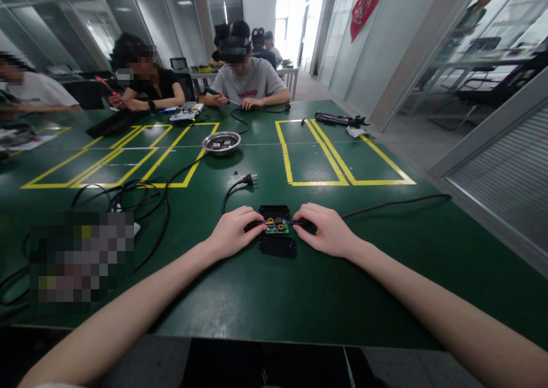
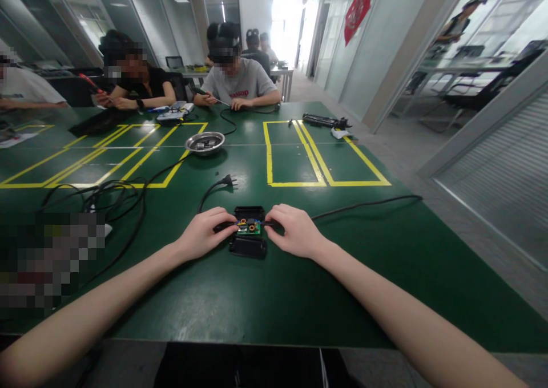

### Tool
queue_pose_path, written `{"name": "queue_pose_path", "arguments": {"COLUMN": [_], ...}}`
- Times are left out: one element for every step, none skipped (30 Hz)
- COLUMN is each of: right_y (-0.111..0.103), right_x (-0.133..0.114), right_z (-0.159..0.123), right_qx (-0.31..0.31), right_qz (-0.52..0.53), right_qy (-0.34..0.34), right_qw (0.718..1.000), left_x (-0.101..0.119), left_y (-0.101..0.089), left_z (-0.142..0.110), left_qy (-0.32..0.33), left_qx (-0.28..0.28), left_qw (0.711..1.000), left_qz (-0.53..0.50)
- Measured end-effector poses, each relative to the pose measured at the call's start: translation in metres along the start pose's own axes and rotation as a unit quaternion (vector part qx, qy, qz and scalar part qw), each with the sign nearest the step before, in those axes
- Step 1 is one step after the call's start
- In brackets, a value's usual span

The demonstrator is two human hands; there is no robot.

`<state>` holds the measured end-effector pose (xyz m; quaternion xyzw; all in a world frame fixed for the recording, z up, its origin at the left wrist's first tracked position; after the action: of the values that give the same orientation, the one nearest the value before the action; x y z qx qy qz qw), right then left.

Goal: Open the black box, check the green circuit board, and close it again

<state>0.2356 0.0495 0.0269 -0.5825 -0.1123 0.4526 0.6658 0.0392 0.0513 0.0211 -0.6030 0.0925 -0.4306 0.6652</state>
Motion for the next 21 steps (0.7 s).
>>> {"name": "queue_pose_path", "arguments": {"right_y": [-0.003,-0.006,-0.009,-0.012,-0.014,-0.016,-0.017,-0.018,-0.018,-0.017,-0.016,-0.013,-0.01,-0.008,-0.006,-0.004,-0.003,-0.002,-0.001,-0.001,0.0], "right_x": [-0.003,-0.006,-0.009,-0.012,-0.015,-0.018,-0.022,-0.026,-0.029,-0.032,-0.034,-0.035,-0.035,-0.035,-0.034,-0.033,-0.032,-0.031,-0.03,-0.029,-0.028], "right_z": [-0.001,-0.002,-0.003,-0.005,-0.006,-0.008,-0.009,-0.011,-0.012,-0.014,-0.014,-0.014,-0.014,-0.014,-0.015,-0.015,-0.015,-0.015,-0.014,-0.014,-0.013], "right_qx": [0.008,0.016,0.023,0.028,0.032,0.036,0.04,0.044,0.046,0.043,0.034,0.022,0.006,-0.008,-0.018,-0.025,-0.029,-0.03,-0.03,-0.03,-0.03], "right_qz": [-0.006,-0.012,-0.018,-0.023,-0.027,-0.031,-0.034,-0.037,-0.041,-0.046,-0.052,-0.058,-0.063,-0.067,-0.07,-0.073,-0.075,-0.077,-0.081,-0.085,-0.089], "right_qy": [-0.007,-0.015,-0.024,-0.035,-0.049,-0.067,-0.087,-0.109,-0.127,-0.14,-0.147,-0.148,-0.145,-0.139,-0.134,-0.129,-0.123,-0.118,-0.112,-0.106,-0.1], "right_qw": [1.0,1.0,0.999,0.999,0.998,0.997,0.995,0.992,0.99,0.988,0.987,0.987,0.987,0.988,0.988,0.989,0.989,0.99,0.99,0.99,0.991], "left_x": [0.001,0.003,0.005,0.008,0.011,0.014,0.017,0.019,0.021,0.023,0.024,0.024,0.024,0.024,0.024,0.023,0.023,0.022,0.022,0.021,0.02], "left_y": [-0.002,-0.004,-0.006,-0.008,-0.01,-0.012,-0.013,-0.015,-0.015,-0.016,-0.016,-0.016,-0.015,-0.014,-0.013,-0.012,-0.011,-0.01,-0.01,-0.009,-0.009], "left_z": [-0.001,-0.001,-0.002,-0.003,-0.004,-0.005,-0.006,-0.006,-0.007,-0.008,-0.009,-0.009,-0.01,-0.011,-0.011,-0.011,-0.012,-0.011,-0.011,-0.011,-0.011], "left_qy": [0.005,0.014,0.026,0.04,0.055,0.07,0.082,0.093,0.099,0.102,0.103,0.102,0.099,0.097,0.095,0.094,0.093,0.093,0.092,0.09,0.088], "left_qx": [0.002,0.003,0.004,0.004,0.003,0.002,0.002,0.0,-0.003,-0.008,-0.014,-0.019,-0.025,-0.03,-0.035,-0.04,-0.045,-0.048,-0.049,-0.048,-0.047], "left_qw": [1.0,1.0,1.0,0.999,0.998,0.997,0.996,0.995,0.994,0.993,0.993,0.993,0.993,0.993,0.993,0.992,0.992,0.992,0.992,0.992,0.993], "left_qz": [-0.006,-0.012,-0.017,-0.021,-0.026,-0.032,-0.038,-0.045,-0.051,-0.056,-0.06,-0.063,-0.065,-0.066,-0.067,-0.068,-0.069,-0.069,-0.069,-0.069,-0.069]}}
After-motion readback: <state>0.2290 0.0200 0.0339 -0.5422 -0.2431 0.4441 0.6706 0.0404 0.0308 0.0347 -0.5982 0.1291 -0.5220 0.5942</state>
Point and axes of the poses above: each hand's wrist, its own z-axis towards the middle knuckle, its own y-axis out of the palm, x = y × z, the point moved 7 cm from there along z, towards the middle knuckle, and after that the axes turned 9 degrees about -x, right-handed, at the moved point
